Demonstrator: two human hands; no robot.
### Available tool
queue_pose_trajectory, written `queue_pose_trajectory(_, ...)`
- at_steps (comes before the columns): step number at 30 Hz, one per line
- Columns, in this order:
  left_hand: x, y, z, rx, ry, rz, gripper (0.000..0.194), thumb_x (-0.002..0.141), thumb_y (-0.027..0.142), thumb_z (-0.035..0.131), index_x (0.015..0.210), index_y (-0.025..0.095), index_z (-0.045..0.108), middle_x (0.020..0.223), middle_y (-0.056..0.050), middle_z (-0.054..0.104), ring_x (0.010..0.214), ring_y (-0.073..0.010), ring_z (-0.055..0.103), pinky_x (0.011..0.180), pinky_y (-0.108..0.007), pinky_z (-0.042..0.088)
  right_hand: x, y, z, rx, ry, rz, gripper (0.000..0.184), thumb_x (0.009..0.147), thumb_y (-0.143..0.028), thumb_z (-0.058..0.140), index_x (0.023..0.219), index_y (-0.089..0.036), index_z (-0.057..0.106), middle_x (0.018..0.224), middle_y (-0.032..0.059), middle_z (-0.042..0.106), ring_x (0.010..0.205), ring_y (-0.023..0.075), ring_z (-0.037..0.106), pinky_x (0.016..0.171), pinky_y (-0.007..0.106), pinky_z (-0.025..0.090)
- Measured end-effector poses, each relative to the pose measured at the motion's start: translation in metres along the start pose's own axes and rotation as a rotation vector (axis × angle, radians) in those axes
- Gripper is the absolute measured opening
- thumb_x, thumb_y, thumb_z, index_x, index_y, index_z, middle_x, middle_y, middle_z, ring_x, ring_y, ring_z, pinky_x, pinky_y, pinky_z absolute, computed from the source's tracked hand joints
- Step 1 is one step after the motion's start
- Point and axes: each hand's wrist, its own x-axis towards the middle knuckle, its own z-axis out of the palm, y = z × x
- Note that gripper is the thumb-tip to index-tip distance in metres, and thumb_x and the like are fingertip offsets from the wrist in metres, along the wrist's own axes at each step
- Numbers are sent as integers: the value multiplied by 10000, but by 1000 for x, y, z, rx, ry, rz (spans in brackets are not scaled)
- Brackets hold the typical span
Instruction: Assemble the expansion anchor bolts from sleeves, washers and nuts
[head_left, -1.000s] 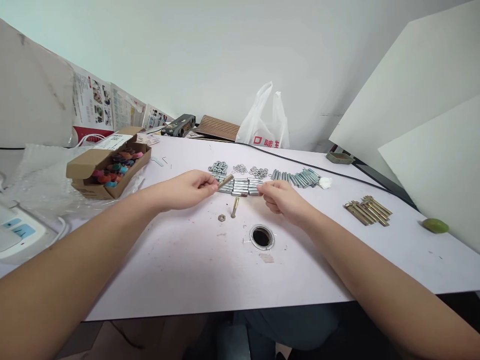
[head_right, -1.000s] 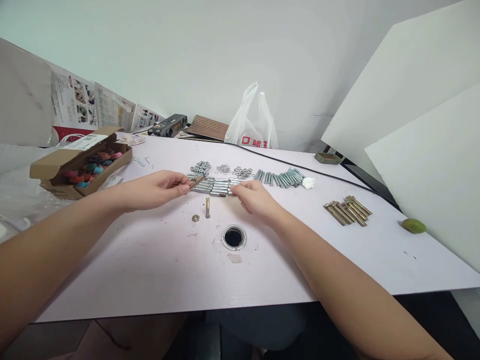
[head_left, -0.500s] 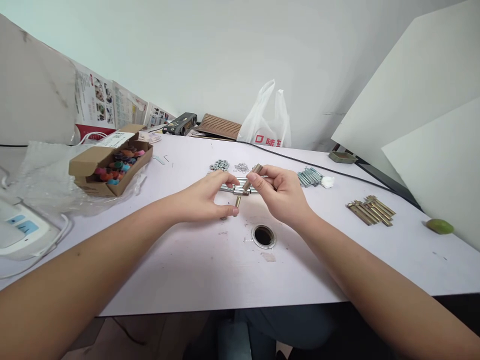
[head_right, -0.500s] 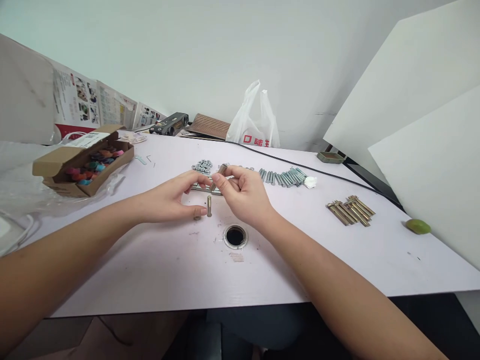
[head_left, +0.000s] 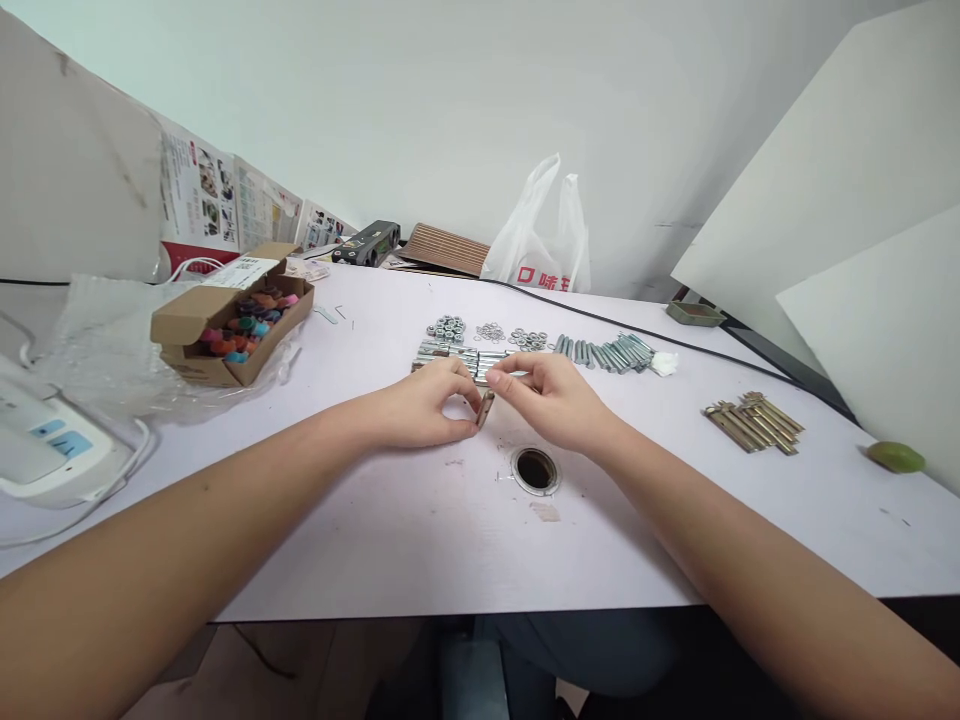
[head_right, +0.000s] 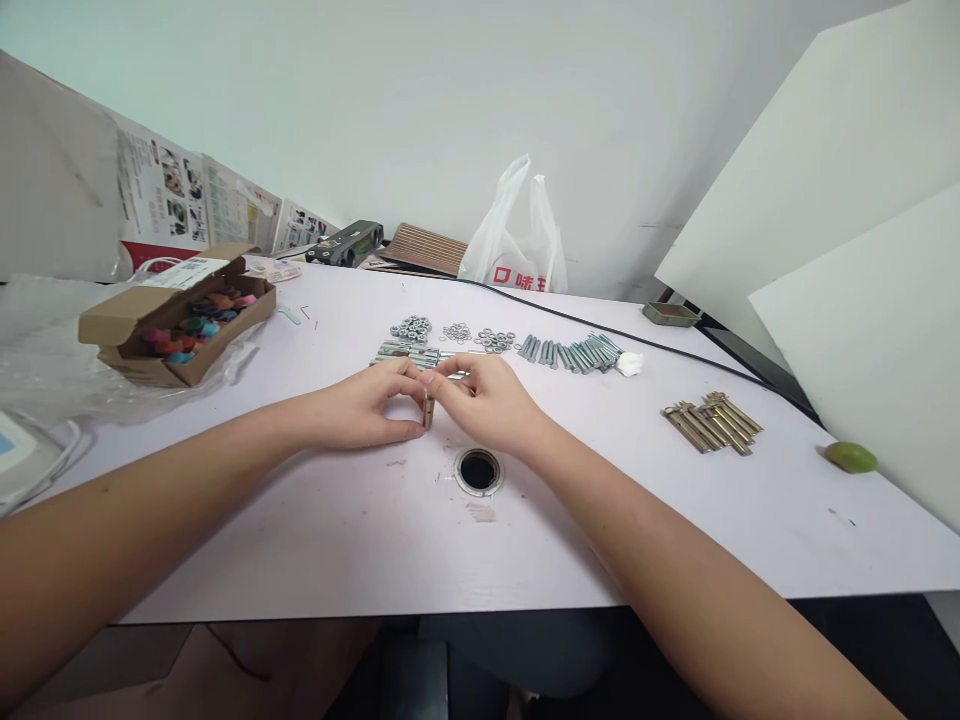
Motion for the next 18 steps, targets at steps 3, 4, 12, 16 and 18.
queue_pose_trajectory(3,-2,2,1,-19,-16,-14,205,746,266,582,931,255,670,1061,-38,525,1019,-213,522,907,-349,422,2,1,-1,154,14,104,249,874,-351,488,767,-169,622,504,-38,336,451,87,274,422,244,208)
queue_pose_trajectory(4,-2,4,1,-29,-16,-20,210,750,268,578,940,254,666,1054,-39,524,1006,-210,526,894,-346,426,3,2,-2,227,-22,148,235,870,-304,459,765,-169,621,506,-38,317,449,89,266,418,244,207)
queue_pose_trajectory(12,1,6,3,-69,5,-26,303,853,470,507,958,232,662,983,-42,541,910,-192,542,821,-341,433,0,10,-22,417,-109,175,207,843,-181,534,1022,-185,637,833,34,604,665,97,521,645,246,450)
queue_pose_trajectory(16,4,-2,5,-66,-11,12,268,854,426,528,943,220,674,972,-45,548,897,-188,549,826,-340,431,1,4,-16,507,-51,129,288,814,-270,668,1070,-146,627,863,67,671,718,117,591,753,293,493)
queue_pose_trajectory(18,5,-5,6,-71,-9,24,268,848,425,539,939,213,676,981,-47,560,906,-193,549,823,-341,434,3,3,-10,526,-80,120,308,775,-322,717,1008,-128,661,803,71,680,695,127,597,733,307,497)
